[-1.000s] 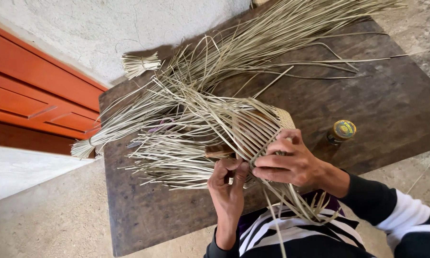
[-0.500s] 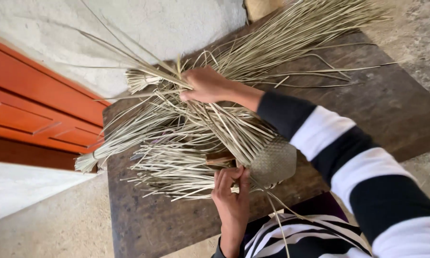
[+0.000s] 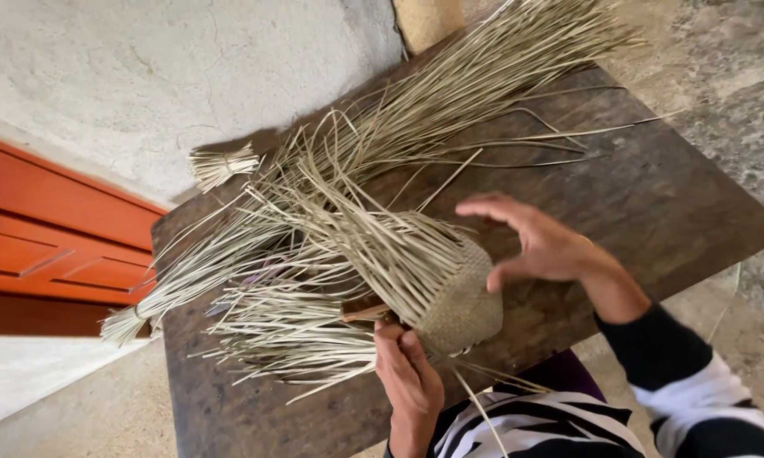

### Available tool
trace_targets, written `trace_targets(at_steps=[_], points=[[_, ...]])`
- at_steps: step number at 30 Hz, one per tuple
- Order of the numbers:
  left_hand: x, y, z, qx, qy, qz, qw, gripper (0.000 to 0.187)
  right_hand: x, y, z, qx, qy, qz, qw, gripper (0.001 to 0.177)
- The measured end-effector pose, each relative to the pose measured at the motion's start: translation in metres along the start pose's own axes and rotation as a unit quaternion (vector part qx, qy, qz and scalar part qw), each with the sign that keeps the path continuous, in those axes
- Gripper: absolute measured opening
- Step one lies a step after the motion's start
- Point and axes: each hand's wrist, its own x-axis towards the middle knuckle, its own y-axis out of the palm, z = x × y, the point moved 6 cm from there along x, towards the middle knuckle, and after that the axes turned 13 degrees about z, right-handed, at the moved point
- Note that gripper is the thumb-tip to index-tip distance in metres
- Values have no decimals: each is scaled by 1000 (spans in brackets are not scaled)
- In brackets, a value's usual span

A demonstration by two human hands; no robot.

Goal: Weaving a basket from dried plant fibers over a wooden form

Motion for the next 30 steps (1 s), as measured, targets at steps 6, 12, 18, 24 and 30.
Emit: trace_targets(at_steps=[6, 12, 18, 24, 30], points=[[6, -1, 5, -56, 68, -41, 995, 30, 0, 22, -23, 76, 1, -1, 997, 90], [6, -2, 21, -94, 0, -13, 996, 34, 16, 25, -37, 178, 58, -33, 982, 59], [3, -1, 24, -153, 20, -1, 988, 32, 27, 29, -39, 176, 86, -70, 978, 52], [1, -2, 27, -139, 24, -18, 990, 27, 24, 23, -41, 163, 113, 96, 975, 73], [4, -2, 25, -126, 13, -10, 992, 26, 19, 35, -40, 229, 135, 20, 964, 73]])
